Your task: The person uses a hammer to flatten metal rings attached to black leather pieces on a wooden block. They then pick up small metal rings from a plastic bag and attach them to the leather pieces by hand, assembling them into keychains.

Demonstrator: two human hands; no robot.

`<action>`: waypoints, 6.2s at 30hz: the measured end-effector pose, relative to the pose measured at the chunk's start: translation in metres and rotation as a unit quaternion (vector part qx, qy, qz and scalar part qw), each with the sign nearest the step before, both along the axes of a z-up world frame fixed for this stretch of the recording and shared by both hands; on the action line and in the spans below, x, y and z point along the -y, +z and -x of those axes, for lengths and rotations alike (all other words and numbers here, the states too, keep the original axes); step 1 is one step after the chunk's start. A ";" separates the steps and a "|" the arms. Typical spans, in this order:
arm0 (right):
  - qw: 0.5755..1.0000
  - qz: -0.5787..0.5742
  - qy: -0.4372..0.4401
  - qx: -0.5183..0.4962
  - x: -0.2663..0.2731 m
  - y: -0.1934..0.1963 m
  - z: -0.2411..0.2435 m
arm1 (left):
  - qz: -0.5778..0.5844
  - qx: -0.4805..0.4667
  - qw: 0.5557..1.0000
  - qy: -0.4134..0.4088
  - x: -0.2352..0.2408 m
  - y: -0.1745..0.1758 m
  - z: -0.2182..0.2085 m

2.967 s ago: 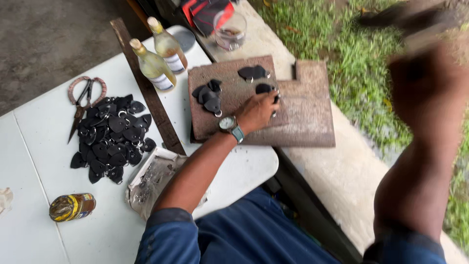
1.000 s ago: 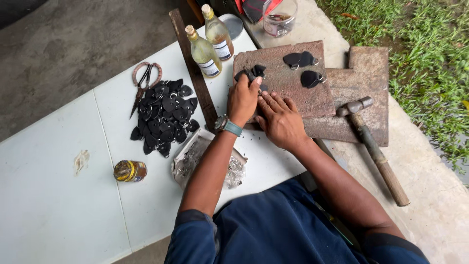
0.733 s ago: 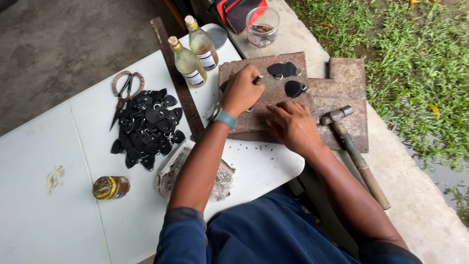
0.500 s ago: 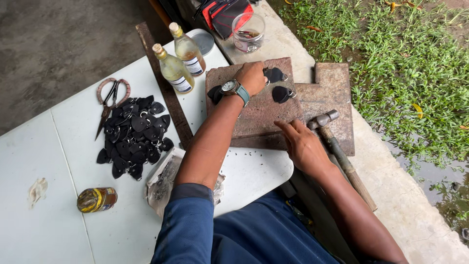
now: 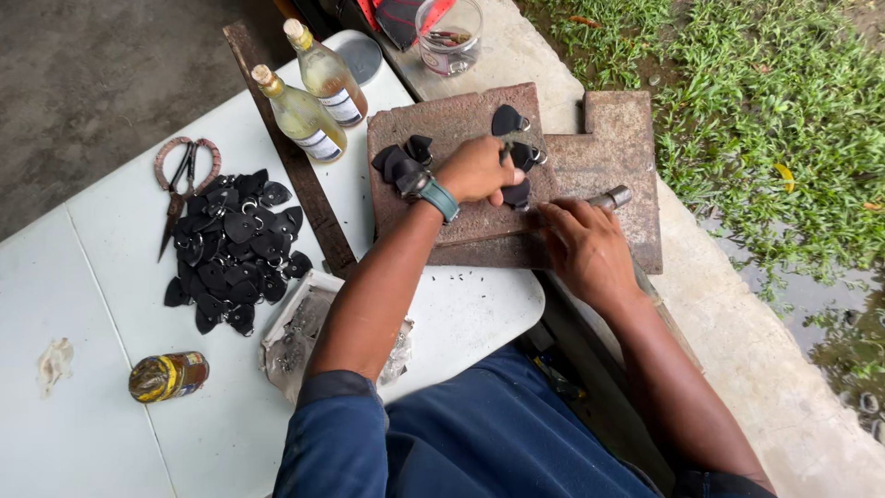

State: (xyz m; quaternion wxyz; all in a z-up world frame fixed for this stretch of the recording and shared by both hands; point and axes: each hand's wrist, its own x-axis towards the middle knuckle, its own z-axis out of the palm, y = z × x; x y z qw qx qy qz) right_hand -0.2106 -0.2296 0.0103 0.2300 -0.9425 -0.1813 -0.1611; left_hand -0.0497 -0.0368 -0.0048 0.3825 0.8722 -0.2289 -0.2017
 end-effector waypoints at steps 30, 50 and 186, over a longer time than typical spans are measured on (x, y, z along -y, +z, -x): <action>0.995 0.081 -0.030 0.039 -0.023 -0.026 -0.001 | 0.276 -0.044 0.959 0.055 -0.006 -0.051 0.019; 0.992 0.041 -0.103 -0.059 0.015 0.008 0.018 | 0.123 0.145 0.981 0.034 0.002 -0.018 0.043; 0.998 0.060 -0.006 0.019 -0.007 -0.014 0.002 | 0.216 -0.028 0.973 0.074 -0.002 -0.006 0.040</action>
